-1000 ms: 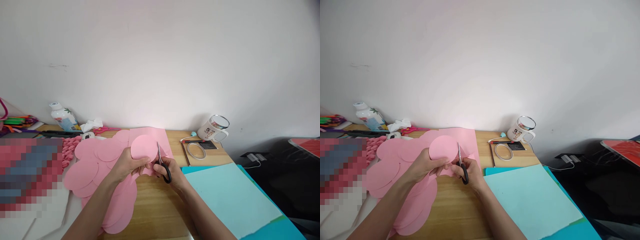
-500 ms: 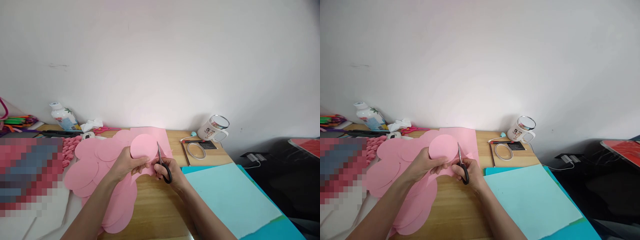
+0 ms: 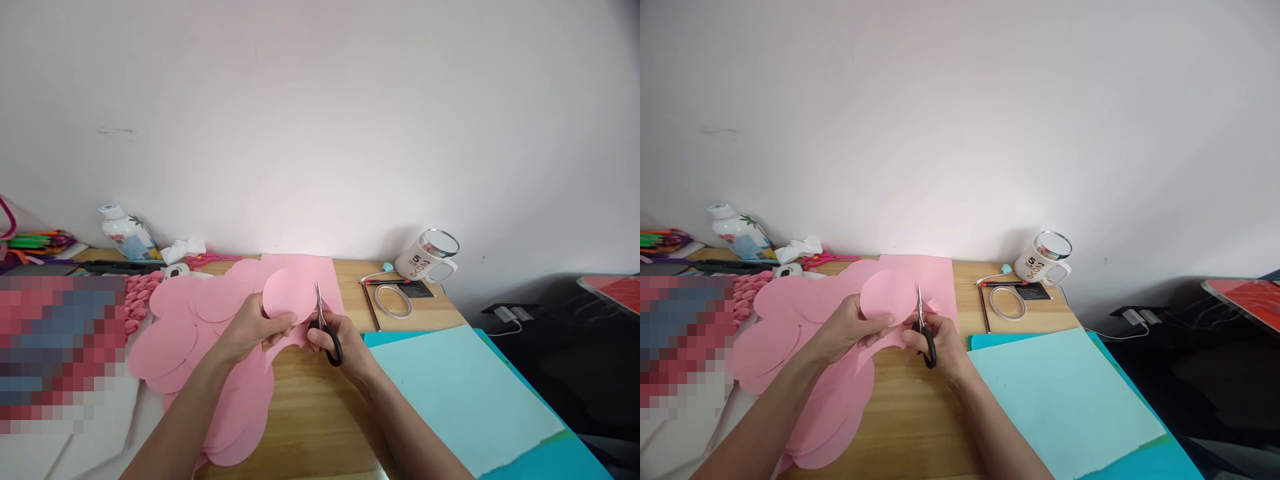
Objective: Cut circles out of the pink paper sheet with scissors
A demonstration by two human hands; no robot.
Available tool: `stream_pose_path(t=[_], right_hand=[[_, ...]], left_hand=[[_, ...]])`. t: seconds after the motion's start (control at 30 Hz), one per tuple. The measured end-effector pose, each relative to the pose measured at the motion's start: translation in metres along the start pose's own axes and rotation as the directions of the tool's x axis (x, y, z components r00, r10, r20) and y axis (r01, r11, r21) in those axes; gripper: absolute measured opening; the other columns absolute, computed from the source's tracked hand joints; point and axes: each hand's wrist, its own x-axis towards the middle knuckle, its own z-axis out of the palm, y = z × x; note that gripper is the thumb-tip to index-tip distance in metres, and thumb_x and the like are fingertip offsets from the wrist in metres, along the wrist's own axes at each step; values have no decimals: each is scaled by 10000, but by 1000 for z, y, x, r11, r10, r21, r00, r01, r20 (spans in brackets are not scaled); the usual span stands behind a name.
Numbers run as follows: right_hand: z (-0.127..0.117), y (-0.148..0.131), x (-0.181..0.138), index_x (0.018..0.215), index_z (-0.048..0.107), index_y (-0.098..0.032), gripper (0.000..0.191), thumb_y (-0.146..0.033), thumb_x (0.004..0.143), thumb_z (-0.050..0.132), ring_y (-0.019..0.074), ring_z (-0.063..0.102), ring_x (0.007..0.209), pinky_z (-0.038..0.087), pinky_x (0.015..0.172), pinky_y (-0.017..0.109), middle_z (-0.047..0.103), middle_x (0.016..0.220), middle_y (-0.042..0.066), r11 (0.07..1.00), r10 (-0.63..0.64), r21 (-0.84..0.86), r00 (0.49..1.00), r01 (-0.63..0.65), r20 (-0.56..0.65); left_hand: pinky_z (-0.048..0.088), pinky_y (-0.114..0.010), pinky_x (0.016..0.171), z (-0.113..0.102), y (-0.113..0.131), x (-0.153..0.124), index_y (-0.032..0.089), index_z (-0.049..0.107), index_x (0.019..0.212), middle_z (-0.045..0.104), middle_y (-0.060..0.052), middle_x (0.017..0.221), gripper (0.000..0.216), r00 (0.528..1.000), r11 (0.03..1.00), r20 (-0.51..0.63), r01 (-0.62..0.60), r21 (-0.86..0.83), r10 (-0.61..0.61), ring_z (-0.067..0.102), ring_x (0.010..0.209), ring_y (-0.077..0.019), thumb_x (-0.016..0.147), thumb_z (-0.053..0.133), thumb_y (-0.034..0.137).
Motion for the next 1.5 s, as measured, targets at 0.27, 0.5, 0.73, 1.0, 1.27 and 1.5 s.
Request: stream_pose_path(t=[0.27,0.5,0.73,1.0,1.27,1.5], right_hand=[[-1,2,0,757,606,-150,326,-392,594,752,94,418,476,316,486,238,485,521,-46,1000,0,29,1000,1,-18],[-1,2,-1,734,606,-154,275,-379,632,728,81,393,445,327,486,239,458,493,-59,999,5,51,1000,-4,-6],[2,-2,-3,667,590,-153,278,-399,642,717,73,382,407,365,473,242,428,448,-67,999,-2,38,1000,2,-7],[2,0,-3,637,553,-155,295,-411,677,693,69,373,399,405,439,235,424,441,-67,998,-39,51,999,40,-14],[4,-1,-1,616,531,-155,309,-414,681,685,69,375,406,391,431,224,410,436,-68,994,-24,104,993,36,-117],[-1,6,4,525,485,-153,360,-399,680,698,69,403,421,373,437,214,448,434,-46,988,-2,152,970,40,-244]], left_hand=[[279,-213,380,-1,-2,0,148,511,544,498,31,471,222,1000,1000,13,6,21,-7,372,381,-64,710,610,258],[291,-211,386,-1,2,-1,148,508,525,484,34,448,246,1000,999,12,-2,47,2,371,386,-64,717,606,268],[282,-207,376,0,2,-1,166,453,478,429,49,401,302,1000,999,27,-11,35,10,370,387,-69,720,602,268],[257,-193,383,-2,1,2,150,497,530,466,55,424,231,1000,999,-8,5,39,-5,365,388,-57,689,639,237],[332,-205,398,-3,-6,3,120,609,613,552,9,453,230,994,1000,-108,2,-21,-5,473,418,-92,727,645,317],[401,-198,384,-2,-11,11,77,657,693,664,-58,639,185,897,937,-442,-141,-321,-16,553,448,-101,648,728,242]])
